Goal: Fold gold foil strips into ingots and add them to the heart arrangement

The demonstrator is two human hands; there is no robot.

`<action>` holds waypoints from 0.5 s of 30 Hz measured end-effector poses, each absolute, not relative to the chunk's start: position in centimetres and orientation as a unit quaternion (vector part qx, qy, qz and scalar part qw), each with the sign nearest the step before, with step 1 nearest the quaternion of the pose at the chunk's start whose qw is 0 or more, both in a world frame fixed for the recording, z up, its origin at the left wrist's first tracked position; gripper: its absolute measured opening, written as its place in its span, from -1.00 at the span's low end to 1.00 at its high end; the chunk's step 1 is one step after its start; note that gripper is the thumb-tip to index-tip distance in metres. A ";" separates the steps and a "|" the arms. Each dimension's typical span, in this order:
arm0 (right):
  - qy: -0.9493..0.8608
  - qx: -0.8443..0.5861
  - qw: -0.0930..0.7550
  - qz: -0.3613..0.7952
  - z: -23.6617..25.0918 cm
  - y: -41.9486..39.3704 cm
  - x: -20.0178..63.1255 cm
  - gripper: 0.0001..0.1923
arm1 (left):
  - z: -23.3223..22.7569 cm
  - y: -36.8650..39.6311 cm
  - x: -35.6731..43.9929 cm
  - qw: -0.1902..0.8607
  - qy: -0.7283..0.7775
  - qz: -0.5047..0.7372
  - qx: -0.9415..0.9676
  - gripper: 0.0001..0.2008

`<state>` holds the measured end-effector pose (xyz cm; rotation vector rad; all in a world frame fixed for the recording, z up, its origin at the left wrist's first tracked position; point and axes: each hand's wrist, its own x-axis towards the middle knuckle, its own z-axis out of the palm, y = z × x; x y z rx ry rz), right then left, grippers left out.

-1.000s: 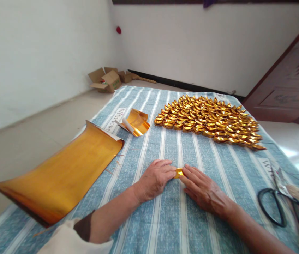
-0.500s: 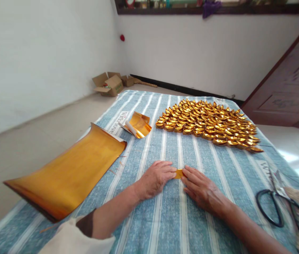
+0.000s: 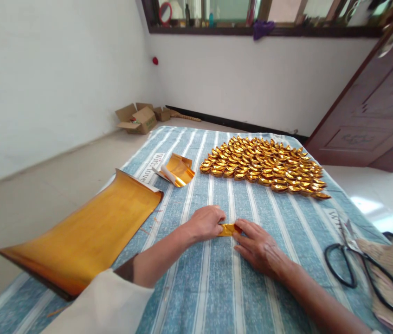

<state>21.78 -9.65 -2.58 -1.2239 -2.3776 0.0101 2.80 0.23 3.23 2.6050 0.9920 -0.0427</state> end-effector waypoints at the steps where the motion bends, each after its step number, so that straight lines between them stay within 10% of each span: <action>1: -0.863 -0.448 0.232 0.002 -2.6 -9.7 21.7 -0.80 | 3.4 0.4 3.2 0.183 0.361 -0.032 0.914 -0.92; 15: -0.802 -0.480 0.352 0.055 -3.2 -9.0 21.0 -0.83 | 3.2 1.8 4.0 0.412 0.423 -0.038 0.806 -0.96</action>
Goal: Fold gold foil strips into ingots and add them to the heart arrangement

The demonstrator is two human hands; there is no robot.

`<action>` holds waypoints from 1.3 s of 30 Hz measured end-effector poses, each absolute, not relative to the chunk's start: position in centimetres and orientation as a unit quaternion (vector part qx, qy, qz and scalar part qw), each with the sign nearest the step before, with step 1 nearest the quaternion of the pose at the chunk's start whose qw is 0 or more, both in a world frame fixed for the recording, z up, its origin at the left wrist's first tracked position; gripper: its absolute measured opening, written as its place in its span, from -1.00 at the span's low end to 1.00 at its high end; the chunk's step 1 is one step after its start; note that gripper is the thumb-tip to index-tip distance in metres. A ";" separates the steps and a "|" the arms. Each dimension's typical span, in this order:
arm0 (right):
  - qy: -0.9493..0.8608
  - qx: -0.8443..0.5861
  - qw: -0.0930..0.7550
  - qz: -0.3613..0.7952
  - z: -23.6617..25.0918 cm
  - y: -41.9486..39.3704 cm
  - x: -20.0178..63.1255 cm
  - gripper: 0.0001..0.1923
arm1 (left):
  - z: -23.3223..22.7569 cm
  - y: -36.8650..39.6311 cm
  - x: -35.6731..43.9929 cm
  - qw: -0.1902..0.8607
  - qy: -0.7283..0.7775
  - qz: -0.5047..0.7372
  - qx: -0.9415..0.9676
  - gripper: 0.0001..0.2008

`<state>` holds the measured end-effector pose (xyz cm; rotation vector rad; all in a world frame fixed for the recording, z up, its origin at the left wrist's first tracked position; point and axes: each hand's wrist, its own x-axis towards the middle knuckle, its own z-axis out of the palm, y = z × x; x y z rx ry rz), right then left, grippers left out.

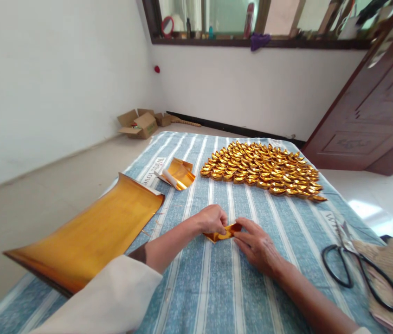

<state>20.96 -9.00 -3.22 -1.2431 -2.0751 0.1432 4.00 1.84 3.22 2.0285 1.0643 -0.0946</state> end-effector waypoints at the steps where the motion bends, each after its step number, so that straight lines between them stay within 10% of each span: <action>1: -0.780 -0.493 0.379 0.070 -3.3 -8.8 20.8 -0.83 | 3.2 1.8 3.8 0.432 0.426 -0.028 0.794 -0.96; 7: -0.537 -0.585 0.516 0.320 -2.3 -6.7 20.4 -0.55 | 3.2 1.9 2.8 0.532 0.455 0.045 0.712 -0.87; 13: -0.426 -0.524 0.428 0.601 -0.6 -4.8 20.1 -0.67 | 3.3 2.6 2.1 0.577 0.477 0.083 0.658 -0.80; 22: -0.363 -0.505 0.376 0.687 -0.6 -4.0 20.0 -0.67 | 3.4 3.4 2.0 0.566 0.463 0.091 0.676 -0.82; 29: -0.616 -0.542 0.480 0.310 -1.3 -4.4 19.7 -0.73 | 3.5 3.6 2.9 0.362 0.381 0.192 0.829 -0.96; 34: -0.807 -0.455 0.366 -0.084 -1.4 -5.3 19.7 -0.75 | 1.6 2.6 2.2 0.080 0.268 0.274 0.920 -0.79; 39: -0.859 -0.411 0.273 -0.136 -1.7 -6.2 19.1 -0.75 | -0.2 0.8 0.8 0.001 0.241 0.223 0.945 -0.69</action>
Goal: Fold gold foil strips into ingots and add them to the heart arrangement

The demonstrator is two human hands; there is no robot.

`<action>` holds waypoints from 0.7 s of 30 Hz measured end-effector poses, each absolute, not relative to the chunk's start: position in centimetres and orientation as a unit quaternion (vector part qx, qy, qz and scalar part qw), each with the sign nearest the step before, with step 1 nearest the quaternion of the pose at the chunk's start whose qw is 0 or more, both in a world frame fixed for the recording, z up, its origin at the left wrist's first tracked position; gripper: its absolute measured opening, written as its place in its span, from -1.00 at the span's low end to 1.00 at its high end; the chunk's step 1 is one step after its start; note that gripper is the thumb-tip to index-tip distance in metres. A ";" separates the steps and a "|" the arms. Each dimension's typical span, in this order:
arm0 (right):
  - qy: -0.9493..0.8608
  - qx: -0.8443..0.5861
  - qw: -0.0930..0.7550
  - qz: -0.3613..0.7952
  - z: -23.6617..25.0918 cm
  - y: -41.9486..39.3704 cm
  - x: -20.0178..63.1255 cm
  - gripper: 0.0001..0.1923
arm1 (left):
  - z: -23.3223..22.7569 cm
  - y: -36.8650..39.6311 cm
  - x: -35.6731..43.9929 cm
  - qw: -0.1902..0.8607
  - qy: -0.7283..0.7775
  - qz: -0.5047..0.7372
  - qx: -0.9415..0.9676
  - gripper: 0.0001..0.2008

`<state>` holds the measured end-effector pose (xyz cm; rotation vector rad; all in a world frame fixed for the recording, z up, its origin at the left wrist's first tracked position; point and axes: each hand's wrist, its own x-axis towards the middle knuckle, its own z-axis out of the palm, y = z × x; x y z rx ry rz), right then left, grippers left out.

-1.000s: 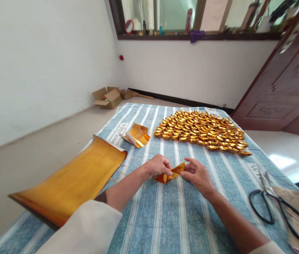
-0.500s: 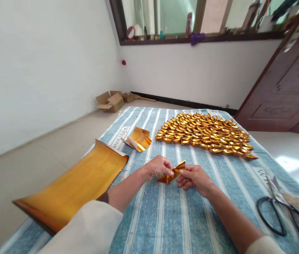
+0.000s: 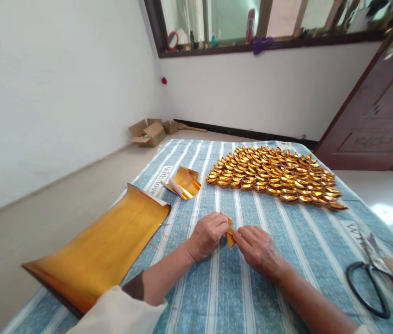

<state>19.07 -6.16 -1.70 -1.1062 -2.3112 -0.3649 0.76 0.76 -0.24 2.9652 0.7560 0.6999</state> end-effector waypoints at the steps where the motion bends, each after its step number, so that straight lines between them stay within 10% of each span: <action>1: -0.865 -0.404 0.266 -0.129 -1.8 -6.3 18.9 -0.74 | -0.4 0.4 0.5 0.001 0.237 0.211 0.948 -0.69; 21: -0.883 -0.409 0.231 -0.007 -1.6 -6.8 19.3 -0.76 | -1.6 -1.4 -0.2 0.207 0.319 0.249 0.891 -0.89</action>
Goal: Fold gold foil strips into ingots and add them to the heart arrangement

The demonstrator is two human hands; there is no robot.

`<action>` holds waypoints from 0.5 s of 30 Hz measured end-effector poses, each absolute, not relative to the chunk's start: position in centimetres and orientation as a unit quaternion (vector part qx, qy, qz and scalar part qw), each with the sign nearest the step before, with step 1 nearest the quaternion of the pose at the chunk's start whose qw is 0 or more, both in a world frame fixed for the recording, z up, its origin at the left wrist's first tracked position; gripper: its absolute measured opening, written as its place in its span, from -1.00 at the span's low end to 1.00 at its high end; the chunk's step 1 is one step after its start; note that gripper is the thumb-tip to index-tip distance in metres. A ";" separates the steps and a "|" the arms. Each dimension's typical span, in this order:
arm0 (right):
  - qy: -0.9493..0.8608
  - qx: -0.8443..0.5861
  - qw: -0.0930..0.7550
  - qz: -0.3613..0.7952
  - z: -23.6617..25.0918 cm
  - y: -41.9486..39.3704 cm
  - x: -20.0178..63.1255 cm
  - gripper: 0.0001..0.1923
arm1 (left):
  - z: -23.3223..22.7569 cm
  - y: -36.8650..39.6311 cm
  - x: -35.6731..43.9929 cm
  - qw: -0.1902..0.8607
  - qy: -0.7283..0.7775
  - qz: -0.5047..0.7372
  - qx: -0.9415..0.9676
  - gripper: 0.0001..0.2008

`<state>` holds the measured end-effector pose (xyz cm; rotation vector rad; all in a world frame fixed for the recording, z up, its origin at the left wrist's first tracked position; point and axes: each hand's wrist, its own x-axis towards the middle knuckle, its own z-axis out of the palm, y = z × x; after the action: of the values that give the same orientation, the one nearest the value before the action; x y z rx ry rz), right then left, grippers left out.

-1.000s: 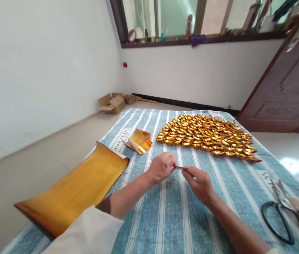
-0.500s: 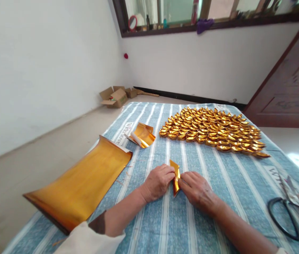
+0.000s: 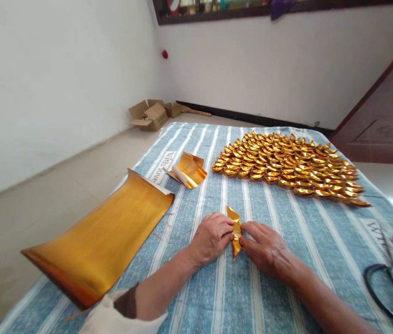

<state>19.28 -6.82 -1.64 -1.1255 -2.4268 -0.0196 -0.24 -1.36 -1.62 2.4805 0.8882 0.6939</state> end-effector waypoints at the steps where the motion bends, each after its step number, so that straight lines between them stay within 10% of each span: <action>1: -0.883 -0.410 0.230 -0.004 -1.6 -6.8 19.3 -0.77 | -1.6 -1.4 -0.2 0.209 0.322 0.251 0.889 -0.91; 15: -0.829 -0.442 0.328 0.096 -1.9 -6.5 19.2 -0.83 | -1.3 -1.0 0.0 0.247 0.330 0.261 0.873 -0.94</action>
<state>19.22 -6.49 -1.91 -1.1576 -2.1701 0.2525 0.02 -1.04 -1.26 2.3808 0.8999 0.7108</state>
